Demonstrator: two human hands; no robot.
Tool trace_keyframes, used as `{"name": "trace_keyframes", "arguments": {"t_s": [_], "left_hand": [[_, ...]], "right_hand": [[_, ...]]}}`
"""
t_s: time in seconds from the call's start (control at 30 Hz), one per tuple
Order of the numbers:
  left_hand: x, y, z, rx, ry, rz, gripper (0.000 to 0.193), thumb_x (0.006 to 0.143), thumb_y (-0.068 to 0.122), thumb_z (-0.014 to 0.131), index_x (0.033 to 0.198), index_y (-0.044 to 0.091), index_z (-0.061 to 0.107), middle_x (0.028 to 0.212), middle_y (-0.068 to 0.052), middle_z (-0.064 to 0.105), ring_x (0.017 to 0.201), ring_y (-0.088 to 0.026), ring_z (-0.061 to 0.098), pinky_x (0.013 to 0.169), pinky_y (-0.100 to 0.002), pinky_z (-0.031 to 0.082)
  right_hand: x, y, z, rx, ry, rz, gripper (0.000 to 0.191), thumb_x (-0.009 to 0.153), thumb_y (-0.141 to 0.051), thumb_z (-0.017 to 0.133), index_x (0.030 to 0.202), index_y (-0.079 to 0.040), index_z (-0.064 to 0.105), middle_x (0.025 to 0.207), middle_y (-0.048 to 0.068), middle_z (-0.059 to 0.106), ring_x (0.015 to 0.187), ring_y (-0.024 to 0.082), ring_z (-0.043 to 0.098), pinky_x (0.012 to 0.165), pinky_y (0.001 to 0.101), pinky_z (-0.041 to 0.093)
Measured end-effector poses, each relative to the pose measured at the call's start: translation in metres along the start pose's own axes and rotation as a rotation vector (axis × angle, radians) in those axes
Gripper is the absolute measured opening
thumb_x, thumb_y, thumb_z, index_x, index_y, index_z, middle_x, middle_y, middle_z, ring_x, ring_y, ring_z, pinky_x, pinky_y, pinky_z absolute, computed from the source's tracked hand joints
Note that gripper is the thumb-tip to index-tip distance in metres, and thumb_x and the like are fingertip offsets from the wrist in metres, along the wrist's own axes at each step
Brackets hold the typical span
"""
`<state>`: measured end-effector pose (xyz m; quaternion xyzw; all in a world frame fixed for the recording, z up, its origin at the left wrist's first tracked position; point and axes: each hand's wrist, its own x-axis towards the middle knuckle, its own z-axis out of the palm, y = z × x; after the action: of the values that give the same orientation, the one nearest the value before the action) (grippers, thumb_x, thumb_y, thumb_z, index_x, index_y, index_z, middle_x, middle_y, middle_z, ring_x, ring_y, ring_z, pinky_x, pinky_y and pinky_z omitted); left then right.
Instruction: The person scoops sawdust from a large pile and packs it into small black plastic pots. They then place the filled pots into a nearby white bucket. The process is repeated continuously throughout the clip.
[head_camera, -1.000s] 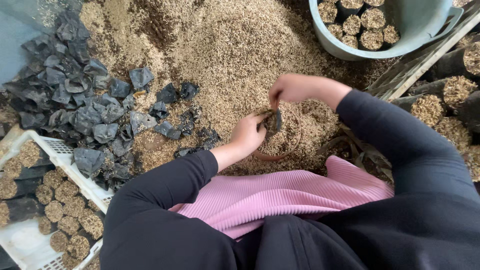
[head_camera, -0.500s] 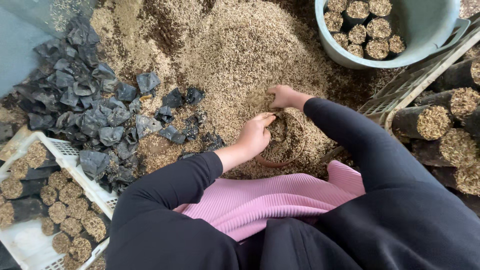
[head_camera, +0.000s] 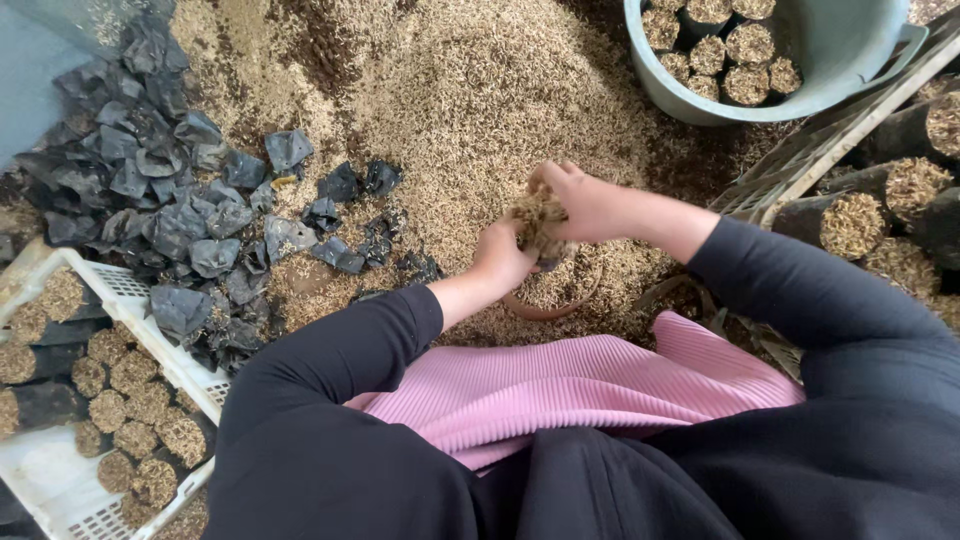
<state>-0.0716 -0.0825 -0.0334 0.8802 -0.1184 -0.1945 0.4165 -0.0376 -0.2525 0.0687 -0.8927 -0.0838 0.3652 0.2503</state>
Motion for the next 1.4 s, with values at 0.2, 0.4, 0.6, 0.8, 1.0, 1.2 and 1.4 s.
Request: {"name": "trace_keyframes", "arguments": {"t_s": [0.2, 0.4, 0.6, 0.8, 1.0, 1.2, 1.4], "left_hand": [[-0.006, 0.002, 0.003, -0.145, 0.088, 0.074, 0.046, 0.084, -0.012, 0.057, 0.13, -0.008, 0.058, 0.139, -0.023, 0.055, 0.116, -0.033, 0.063, 0.103, -0.033, 0.051], [-0.016, -0.005, 0.006, -0.028, 0.151, 0.152, 0.049, 0.083, -0.016, 0.051, 0.128, -0.004, 0.065, 0.137, -0.021, 0.061, 0.116, -0.032, 0.065, 0.103, -0.031, 0.05], [-0.02, 0.001, -0.014, -0.005, 0.021, 0.152, 0.044, 0.086, -0.007, 0.054, 0.129, -0.006, 0.061, 0.126, -0.02, 0.063, 0.109, -0.031, 0.067, 0.1, -0.035, 0.054], [-0.034, -0.007, -0.041, 0.501, 0.088, 0.678, 0.034, 0.088, 0.023, 0.069, 0.109, -0.004, 0.066, 0.126, -0.021, 0.058, 0.116, -0.037, 0.059, 0.098, -0.046, 0.043], [-0.023, -0.022, -0.039, 0.824, 0.026, 0.946, 0.011, 0.098, 0.018, 0.067, 0.106, 0.011, 0.067, 0.111, -0.003, 0.067, 0.125, -0.021, 0.057, 0.113, -0.04, 0.042], [-0.019, -0.009, -0.036, 0.59, 0.093, 0.911, 0.016, 0.092, 0.024, 0.069, 0.092, 0.007, 0.068, 0.104, -0.011, 0.065, 0.113, -0.03, 0.059, 0.1, -0.044, 0.042], [-0.015, 0.003, -0.039, 0.193, -0.007, 0.399, 0.022, 0.095, 0.02, 0.066, 0.103, 0.0, 0.069, 0.117, -0.018, 0.059, 0.103, -0.029, 0.062, 0.092, -0.038, 0.053]], "right_hand": [[-0.023, 0.001, 0.05, -0.541, 0.076, -0.336, 0.035, 0.086, -0.004, 0.064, 0.121, -0.007, 0.066, 0.122, 0.008, 0.063, 0.105, 0.02, 0.061, 0.098, 0.0424, 0.053], [-0.022, -0.001, 0.07, -1.129, 0.087, -0.407, 0.032, 0.088, -0.024, 0.07, 0.118, -0.013, 0.069, 0.123, 0.002, 0.062, 0.121, 0.021, 0.049, 0.112, 0.0534, 0.027], [0.026, 0.019, 0.021, -0.582, -0.197, -0.182, 0.042, 0.093, -0.001, 0.054, 0.122, -0.025, 0.073, 0.108, -0.002, 0.075, 0.104, 0.017, 0.061, 0.115, 0.0431, 0.033], [0.092, 0.071, -0.003, 0.286, -0.019, 0.003, 0.023, 0.093, -0.014, 0.06, 0.11, -0.008, 0.073, 0.107, 0.007, 0.075, 0.091, 0.018, 0.074, 0.092, 0.0353, 0.061], [0.156, 0.067, 0.035, 0.134, -0.007, 0.092, 0.054, 0.092, -0.045, 0.074, 0.124, -0.003, 0.065, 0.121, 0.022, 0.068, 0.107, 0.032, 0.065, 0.092, 0.0448, 0.053], [0.171, 0.055, 0.041, -0.129, 0.053, -0.189, 0.071, 0.076, -0.031, 0.079, 0.14, -0.008, 0.057, 0.122, 0.019, 0.071, 0.101, 0.029, 0.072, 0.095, 0.0415, 0.059], [0.114, 0.063, -0.007, 0.02, -0.045, -0.131, 0.06, 0.091, -0.033, 0.073, 0.143, -0.009, 0.056, 0.137, 0.016, 0.058, 0.119, 0.031, 0.056, 0.103, 0.0529, 0.041]]}}
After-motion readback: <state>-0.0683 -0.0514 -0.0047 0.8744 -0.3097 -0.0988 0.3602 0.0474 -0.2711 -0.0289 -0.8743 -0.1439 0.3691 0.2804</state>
